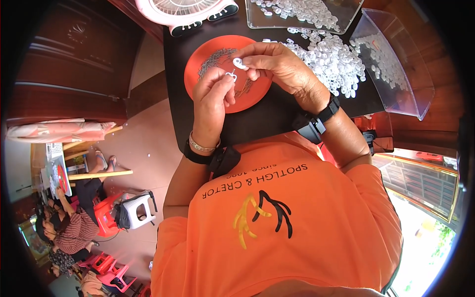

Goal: Assembling small white plastic components by inserting metal pins into them.

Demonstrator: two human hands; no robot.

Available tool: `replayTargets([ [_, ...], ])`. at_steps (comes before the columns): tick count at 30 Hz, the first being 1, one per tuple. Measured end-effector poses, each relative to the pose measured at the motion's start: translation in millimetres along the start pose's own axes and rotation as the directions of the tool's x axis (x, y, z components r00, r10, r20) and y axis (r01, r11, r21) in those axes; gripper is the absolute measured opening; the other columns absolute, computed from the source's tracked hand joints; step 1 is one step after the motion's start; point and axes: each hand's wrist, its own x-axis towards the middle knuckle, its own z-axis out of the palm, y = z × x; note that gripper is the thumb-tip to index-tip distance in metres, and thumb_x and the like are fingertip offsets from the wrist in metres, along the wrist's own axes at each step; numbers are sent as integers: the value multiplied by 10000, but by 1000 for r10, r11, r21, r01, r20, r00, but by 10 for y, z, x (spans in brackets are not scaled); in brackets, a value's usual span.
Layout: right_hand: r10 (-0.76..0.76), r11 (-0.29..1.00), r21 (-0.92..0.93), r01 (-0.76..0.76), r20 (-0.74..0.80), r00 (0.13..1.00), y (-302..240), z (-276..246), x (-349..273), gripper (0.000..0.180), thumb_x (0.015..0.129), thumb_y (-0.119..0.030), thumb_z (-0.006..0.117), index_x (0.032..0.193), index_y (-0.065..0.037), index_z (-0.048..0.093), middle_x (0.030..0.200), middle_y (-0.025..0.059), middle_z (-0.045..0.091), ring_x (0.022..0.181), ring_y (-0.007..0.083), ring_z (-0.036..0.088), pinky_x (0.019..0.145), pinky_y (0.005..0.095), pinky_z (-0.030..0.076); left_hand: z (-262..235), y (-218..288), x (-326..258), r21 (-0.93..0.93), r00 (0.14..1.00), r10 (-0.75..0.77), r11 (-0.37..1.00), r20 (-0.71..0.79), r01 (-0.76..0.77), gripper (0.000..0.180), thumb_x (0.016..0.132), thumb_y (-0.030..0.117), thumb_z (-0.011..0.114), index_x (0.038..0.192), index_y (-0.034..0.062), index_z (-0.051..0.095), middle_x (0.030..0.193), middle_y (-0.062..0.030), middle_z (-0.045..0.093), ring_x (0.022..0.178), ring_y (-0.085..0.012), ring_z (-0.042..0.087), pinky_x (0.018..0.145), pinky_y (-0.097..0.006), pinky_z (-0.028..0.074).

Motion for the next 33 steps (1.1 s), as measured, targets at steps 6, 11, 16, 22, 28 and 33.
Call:
replayTargets([
  [6, -70, 984, -162, 70, 8, 998, -47, 84, -74, 176, 873, -39, 599, 1026, 8, 672, 928, 39, 657, 692, 55, 545, 704, 200, 470, -26, -21, -13, 69, 999, -37, 997, 12, 36, 171, 899, 145, 480, 769, 45, 529, 651, -3, 516, 554, -80, 481, 520, -219, 354],
  [11, -111, 959, -266, 102, -19, 994, -49, 121, -102, 183, 879, -57, 598, 1036, 2, 672, 929, 35, 656, 730, 60, 545, 715, 208, 470, -13, -24, -28, 65, 999, -37, 997, 23, 35, 173, 900, 143, 478, 767, 46, 527, 656, -3, 514, 558, -80, 481, 520, -219, 353],
  [16, -177, 921, -359, 154, -32, 984, -12, 85, -90, 205, 851, -68, 612, 1035, -3, 674, 899, 49, 680, 763, 79, 600, 700, 233, 499, -7, -22, -34, 64, 999, -44, 997, 25, 42, 171, 900, 142, 480, 766, 47, 526, 658, -1, 513, 562, -79, 481, 521, -217, 352],
  [22, -184, 912, -375, 166, -12, 983, -16, 111, -119, 187, 868, -76, 617, 1028, 2, 674, 910, 55, 687, 809, 83, 609, 744, 233, 493, -4, -30, -39, 51, 998, -47, 998, 39, 45, 171, 897, 150, 488, 765, 48, 526, 655, 0, 513, 561, -77, 478, 522, -214, 349],
  [28, -195, 905, -384, 185, 14, 981, 1, 109, -123, 189, 869, -74, 619, 1031, 7, 672, 934, 63, 687, 856, 104, 621, 796, 237, 486, 4, -42, -38, 15, 998, -26, 1000, 50, 26, 140, 885, 105, 514, 769, 29, 523, 633, 7, 480, 568, -55, 422, 519, -202, 336],
  [33, -198, 885, -418, 205, 62, 978, -9, 170, -154, 181, 887, -7, 573, 1047, 23, 651, 943, 61, 672, 868, 115, 627, 808, 247, 498, 14, -52, -38, 103, 998, 18, 994, 60, -24, 200, 907, 159, 480, 738, 55, 507, 648, 8, 507, 557, -65, 460, 520, -206, 340],
])
